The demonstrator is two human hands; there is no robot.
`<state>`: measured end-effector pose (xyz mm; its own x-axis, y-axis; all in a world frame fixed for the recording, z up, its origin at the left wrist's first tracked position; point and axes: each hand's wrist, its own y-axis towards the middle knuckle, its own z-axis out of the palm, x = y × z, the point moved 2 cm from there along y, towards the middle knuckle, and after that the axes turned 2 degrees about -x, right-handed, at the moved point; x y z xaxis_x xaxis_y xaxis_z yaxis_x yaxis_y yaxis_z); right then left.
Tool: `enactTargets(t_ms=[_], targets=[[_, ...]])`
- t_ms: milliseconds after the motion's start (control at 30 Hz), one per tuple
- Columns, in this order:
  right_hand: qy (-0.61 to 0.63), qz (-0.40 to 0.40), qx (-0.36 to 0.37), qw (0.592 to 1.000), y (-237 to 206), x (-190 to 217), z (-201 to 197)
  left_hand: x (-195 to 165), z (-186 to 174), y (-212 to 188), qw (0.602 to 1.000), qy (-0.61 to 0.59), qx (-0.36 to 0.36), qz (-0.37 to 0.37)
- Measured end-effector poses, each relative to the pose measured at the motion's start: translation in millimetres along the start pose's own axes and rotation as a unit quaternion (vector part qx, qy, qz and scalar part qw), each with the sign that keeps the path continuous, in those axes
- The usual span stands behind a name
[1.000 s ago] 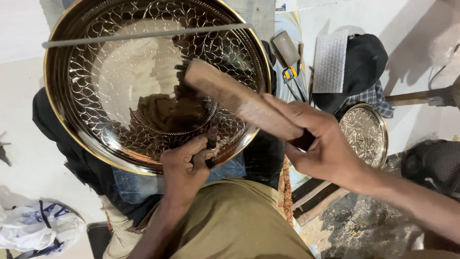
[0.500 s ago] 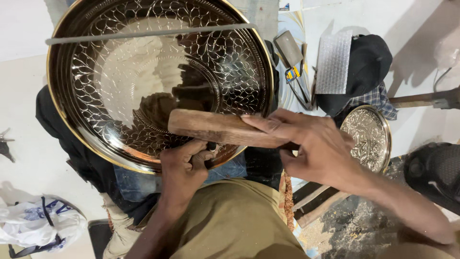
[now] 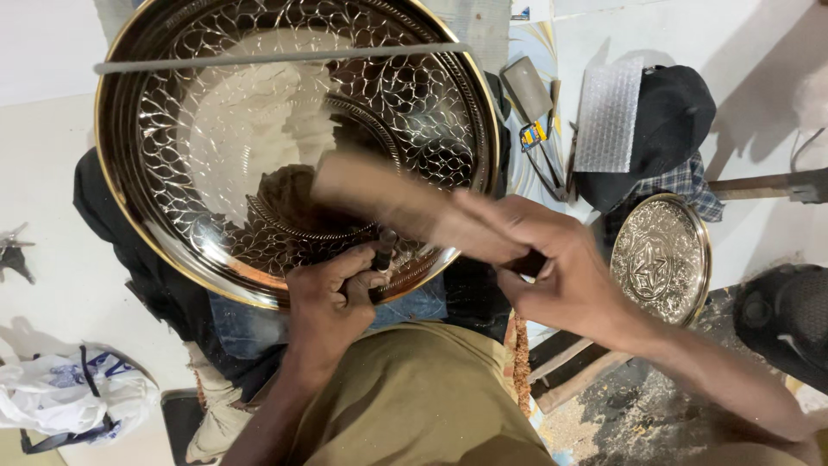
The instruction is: The person hammers a metal plate with a wooden mallet while holding a chisel against the surface to create a decorative pattern. The plate is held on the lap and rotated as needed during the process.
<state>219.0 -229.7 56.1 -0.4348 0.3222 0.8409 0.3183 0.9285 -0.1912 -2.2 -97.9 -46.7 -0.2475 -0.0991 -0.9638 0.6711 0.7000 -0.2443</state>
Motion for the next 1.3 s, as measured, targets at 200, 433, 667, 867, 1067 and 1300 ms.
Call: enactTargets(t_ms=[200,433,667,867,1067,1300], targets=[[0.006,0.051,0.010,0.999,-9,-10,5,4,-2,1,1.000,0.010,0.009,-0.012],[0.031,0.027,0.009,0.999,-12,-15,4,6,-3,1,0.999,0.044,0.002,-0.009],[0.045,0.037,0.013,0.998,-14,-13,6,-1,-8,4,0.998,0.042,0.038,-0.041],[0.050,-0.006,-0.016,0.999,-11,-11,6,-8,-9,4,0.997,0.062,0.037,-0.038],[0.054,0.027,0.011,0.998,-12,-9,14,-11,-13,6,0.994,0.082,0.051,-0.050],[-0.096,0.141,0.086,0.982,-21,-23,11,-13,-15,3,0.998,0.049,0.026,-0.024]])
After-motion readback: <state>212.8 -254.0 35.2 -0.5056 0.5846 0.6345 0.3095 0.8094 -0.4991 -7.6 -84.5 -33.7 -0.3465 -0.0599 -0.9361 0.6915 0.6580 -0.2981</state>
